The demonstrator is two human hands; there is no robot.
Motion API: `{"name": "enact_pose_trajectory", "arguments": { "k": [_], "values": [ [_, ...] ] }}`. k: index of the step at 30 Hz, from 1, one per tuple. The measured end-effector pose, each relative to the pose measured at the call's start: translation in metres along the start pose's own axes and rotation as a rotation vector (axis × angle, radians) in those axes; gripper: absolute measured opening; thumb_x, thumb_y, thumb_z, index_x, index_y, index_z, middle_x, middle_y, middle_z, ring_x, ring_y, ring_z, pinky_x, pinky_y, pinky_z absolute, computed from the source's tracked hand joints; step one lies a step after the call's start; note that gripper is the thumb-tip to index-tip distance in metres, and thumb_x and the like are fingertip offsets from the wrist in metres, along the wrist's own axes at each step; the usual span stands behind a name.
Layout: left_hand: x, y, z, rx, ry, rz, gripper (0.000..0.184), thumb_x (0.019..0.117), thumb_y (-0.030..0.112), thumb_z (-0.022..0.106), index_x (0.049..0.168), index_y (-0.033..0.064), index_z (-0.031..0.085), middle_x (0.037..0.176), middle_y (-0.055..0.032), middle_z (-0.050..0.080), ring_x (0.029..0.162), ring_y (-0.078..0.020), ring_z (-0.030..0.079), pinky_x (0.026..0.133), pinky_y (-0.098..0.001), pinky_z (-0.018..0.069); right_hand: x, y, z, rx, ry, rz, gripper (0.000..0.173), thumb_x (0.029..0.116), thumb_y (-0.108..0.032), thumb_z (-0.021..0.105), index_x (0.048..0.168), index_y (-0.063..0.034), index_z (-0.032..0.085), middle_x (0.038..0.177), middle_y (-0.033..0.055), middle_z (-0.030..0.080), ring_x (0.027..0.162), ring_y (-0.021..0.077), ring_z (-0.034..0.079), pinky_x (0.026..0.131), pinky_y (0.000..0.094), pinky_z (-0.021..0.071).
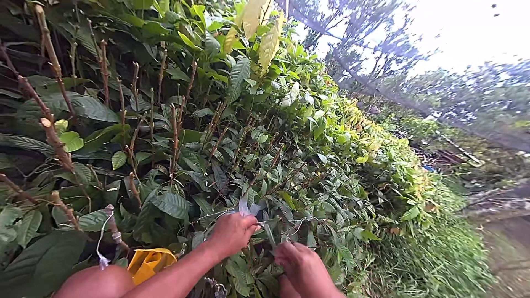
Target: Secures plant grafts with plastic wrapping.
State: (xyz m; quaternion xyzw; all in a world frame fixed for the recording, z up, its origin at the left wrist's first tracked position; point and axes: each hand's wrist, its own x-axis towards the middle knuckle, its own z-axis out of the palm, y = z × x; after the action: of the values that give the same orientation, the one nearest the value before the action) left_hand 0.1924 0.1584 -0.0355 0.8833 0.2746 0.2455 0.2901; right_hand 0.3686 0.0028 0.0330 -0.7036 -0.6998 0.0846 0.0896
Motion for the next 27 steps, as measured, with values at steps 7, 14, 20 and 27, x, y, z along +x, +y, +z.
{"name": "enact_pose_trajectory", "arguments": {
  "k": [7, 14, 20, 27],
  "values": [
    [0.005, 0.033, 0.015, 0.085, -0.358, -0.015, 0.033, 0.1058, 0.032, 0.053, 0.117, 0.0068, 0.07, 0.111, -0.0218, 0.07, 0.103, -0.0428, 0.068, 0.088, -0.0649, 0.0521, 0.053, -0.019, -0.054, 0.24, -0.211, -0.088, 0.033, 0.1006, -0.01, 0.058, 0.133, -0.0073, 0.064, 0.117, 0.009, 0.073, 0.103, 0.0208, 0.072, 0.093, 0.0453, 0.0587],
    [0.007, 0.006, 0.004, 0.096, 0.122, 0.098, 0.029, 0.1039, 0.032, 0.054, 0.113, 0.013, 0.074, 0.087, -0.0158, 0.073, 0.079, -0.0367, 0.073, 0.07, -0.0578, 0.0572, 0.025, -0.002, -0.028, 0.075, -0.039, 0.049, 0.031, 0.1013, -0.015, 0.06, 0.13, -0.0066, 0.067, 0.101, 0.0138, 0.074, 0.089, 0.0285, 0.073, 0.085, 0.0498, 0.0587],
    [0.012, 0.02, -0.004, 0.078, -0.153, 0.056, 0.032, 0.1069, 0.033, 0.05, 0.121, 0.0129, 0.071, 0.103, -0.0193, 0.071, 0.095, -0.0389, 0.07, 0.083, -0.0599, 0.0549, 0.012, -0.036, -0.044, 0.442, -0.008, -0.162, 0.029, 0.0996, -0.014, 0.064, 0.127, -0.0049, 0.064, 0.09, 0.005, 0.073, 0.067, 0.0135, 0.068, 0.063, 0.0342, 0.0602],
    [0.006, 0.014, -0.012, 0.096, -0.072, 0.113, 0.028, 0.1059, 0.027, 0.053, 0.12, 0.0114, 0.071, 0.097, -0.0199, 0.072, 0.09, -0.0407, 0.072, 0.08, -0.0619, 0.055, 0.025, -0.029, -0.049, 0.019, 0.073, -0.088, 0.025, 0.0992, -0.024, 0.066, 0.118, -0.0074, 0.07, 0.09, 0.0106, 0.074, 0.083, 0.028, 0.073, 0.076, 0.0499, 0.06]
  ]
}}
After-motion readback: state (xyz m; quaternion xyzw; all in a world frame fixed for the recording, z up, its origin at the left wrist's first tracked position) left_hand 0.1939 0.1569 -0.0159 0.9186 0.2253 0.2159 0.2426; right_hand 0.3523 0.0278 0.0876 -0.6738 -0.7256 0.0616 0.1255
